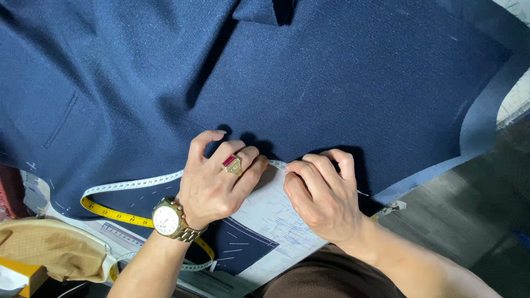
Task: The person measures a piece of dark blue fabric using a tape measure on a workbench. The person aligns the tape measure along curved and straight edges of the fabric and a white paper pattern beneath it.
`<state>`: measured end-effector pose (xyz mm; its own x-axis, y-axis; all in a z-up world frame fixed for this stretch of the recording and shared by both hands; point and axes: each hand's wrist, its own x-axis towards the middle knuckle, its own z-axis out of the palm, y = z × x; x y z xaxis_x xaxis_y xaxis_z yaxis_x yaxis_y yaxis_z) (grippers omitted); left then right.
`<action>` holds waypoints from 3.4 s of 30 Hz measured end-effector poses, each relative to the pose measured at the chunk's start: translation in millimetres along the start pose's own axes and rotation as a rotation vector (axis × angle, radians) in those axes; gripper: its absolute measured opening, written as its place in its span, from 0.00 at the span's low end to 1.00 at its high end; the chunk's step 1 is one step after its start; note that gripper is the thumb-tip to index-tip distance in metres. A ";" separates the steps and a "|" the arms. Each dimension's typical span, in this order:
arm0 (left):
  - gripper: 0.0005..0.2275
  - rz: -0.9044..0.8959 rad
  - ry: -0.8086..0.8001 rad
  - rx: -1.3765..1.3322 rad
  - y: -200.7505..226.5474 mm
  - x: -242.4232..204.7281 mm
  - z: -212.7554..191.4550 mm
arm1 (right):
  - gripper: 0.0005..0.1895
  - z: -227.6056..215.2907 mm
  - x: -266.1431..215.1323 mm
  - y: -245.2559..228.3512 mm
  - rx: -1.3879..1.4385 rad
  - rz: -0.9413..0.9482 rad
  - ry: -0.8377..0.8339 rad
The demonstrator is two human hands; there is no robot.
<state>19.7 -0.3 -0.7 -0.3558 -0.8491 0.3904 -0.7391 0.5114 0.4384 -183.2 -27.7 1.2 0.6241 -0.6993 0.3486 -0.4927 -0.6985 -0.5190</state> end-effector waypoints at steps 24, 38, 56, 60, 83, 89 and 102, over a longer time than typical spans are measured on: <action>0.12 0.021 0.040 -0.015 -2.4 1.6 5.0 | 0.11 0.9 1.8 -0.7 0.008 0.021 0.006; 0.13 0.035 0.039 -0.019 -6.0 -4.8 9.0 | 0.10 6.7 15.0 -0.8 -0.004 -0.059 -0.020; 0.08 -0.099 0.054 0.004 -14.1 -18.7 -9.4 | 0.11 18.4 21.4 -5.7 -0.011 -0.061 0.013; 0.08 -0.084 0.047 -0.007 -15.1 -20.9 -6.2 | 0.11 19.5 22.4 -6.3 -0.016 -0.055 0.020; 0.06 -0.097 -0.145 0.032 -12.9 -25.6 -14.0 | 0.10 7.3 28.8 -9.1 -0.041 -0.018 -0.130; 0.05 -0.097 -0.126 0.040 -11.8 -26.1 -12.4 | 0.09 7.4 28.3 -9.1 -0.046 -0.016 -0.131; 0.12 -0.065 0.089 0.011 -12.8 -22.6 -1.7 | 0.10 24.4 37.1 -7.2 0.013 -0.168 -0.054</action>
<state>38.2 12.5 -13.8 -0.2551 -0.8648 0.4325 -0.7651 0.4541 0.4566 -141.7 -44.9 -1.2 0.7290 -0.5635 0.3886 -0.3711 -0.8024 -0.4673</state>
